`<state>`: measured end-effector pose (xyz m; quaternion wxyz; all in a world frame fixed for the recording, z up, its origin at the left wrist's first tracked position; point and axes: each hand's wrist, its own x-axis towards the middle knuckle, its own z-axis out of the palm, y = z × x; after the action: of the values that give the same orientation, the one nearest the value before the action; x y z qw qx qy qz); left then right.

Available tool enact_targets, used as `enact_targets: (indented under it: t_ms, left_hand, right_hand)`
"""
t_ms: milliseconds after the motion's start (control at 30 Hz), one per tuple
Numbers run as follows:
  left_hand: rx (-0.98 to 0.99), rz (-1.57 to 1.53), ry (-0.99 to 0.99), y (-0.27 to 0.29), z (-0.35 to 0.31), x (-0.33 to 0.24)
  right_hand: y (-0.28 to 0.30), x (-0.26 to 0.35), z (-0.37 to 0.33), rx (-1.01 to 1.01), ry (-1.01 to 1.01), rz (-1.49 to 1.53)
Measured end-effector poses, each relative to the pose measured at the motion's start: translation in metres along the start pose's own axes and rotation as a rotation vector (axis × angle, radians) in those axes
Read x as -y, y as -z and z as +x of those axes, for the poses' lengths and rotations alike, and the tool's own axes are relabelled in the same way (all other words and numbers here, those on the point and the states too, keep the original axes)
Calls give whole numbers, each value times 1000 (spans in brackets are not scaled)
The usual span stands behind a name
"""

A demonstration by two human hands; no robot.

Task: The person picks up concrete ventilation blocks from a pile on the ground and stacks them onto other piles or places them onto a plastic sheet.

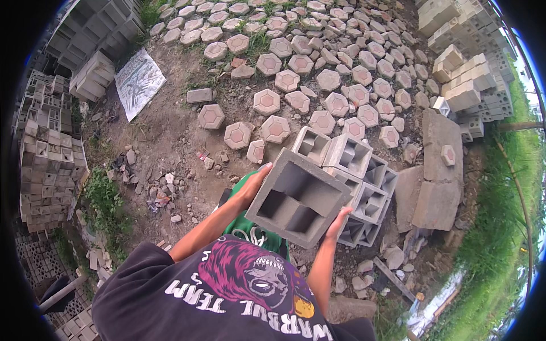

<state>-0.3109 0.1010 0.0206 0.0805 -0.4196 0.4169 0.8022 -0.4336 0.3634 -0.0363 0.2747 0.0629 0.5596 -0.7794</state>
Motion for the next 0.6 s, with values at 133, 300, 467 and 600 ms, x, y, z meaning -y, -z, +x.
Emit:
enact_targets:
  t_ms: [133,300,467,600]
  left_hand:
    - [40,164,-90,11,-14,-13]
    - [30,160,-159,50,-12,-17]
    - [41,170,-149,113,-16,-30]
    - [-39,135,-134,180,-25,-35]
  right_hand:
    - [11,-17,-1,11,29,37]
    - [-29,-15,-14,27,81,-86]
    - [-94,-27,-42,98,0,-90]
    - [-183,-48,-57,-12,11,-142]
